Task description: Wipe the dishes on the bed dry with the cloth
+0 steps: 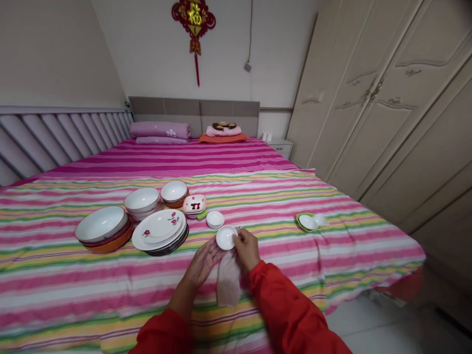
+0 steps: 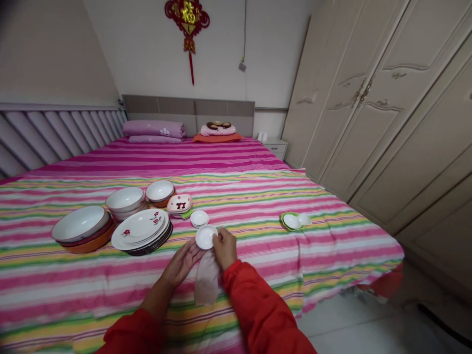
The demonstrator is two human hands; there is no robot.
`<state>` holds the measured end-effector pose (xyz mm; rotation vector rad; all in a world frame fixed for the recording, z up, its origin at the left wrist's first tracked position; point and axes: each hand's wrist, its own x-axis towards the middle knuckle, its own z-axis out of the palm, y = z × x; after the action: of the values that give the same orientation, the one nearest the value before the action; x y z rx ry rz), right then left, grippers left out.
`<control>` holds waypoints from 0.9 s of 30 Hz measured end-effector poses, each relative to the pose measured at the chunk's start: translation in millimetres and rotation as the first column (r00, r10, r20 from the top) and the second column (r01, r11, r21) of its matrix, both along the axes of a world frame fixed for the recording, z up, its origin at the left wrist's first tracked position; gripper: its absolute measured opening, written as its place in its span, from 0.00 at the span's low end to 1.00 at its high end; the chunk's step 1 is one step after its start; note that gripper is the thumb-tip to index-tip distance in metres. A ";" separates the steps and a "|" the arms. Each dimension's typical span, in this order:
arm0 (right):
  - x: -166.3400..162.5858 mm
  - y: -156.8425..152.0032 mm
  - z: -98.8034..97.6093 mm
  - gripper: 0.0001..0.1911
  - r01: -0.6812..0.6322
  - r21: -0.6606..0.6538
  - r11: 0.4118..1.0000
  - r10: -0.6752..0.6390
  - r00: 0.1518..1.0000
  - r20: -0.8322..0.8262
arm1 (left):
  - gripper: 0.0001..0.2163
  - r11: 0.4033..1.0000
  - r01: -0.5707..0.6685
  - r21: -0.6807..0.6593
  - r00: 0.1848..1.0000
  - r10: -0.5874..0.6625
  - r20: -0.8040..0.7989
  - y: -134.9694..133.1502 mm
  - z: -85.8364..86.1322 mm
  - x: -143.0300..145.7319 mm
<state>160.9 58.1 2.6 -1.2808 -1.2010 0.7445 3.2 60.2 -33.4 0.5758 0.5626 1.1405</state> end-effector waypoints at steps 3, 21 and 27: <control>43.1 11.1 5.9 0.12 0.169 -0.118 0.979 -0.189 0.963 -0.191 | 0.17 0.998 0.068 -0.015 0.998 -0.068 0.011 0.6 2.1 -1.7; 246.5 17.9 -10.0 0.10 0.812 -0.226 0.538 -0.798 0.577 0.175 | 0.15 0.993 0.110 -0.033 0.993 -0.108 0.055 7.0 -5.7 -3.6; 250.8 22.1 -13.2 0.05 0.818 -0.205 0.538 -0.794 0.573 0.203 | 0.14 0.994 0.100 -0.050 0.994 -0.097 0.056 6.5 -5.1 -3.5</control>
<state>411.7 80.2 -10.6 -1.9131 -0.4207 0.1435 -0.3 66.7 -38.6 0.5207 0.5119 1.0419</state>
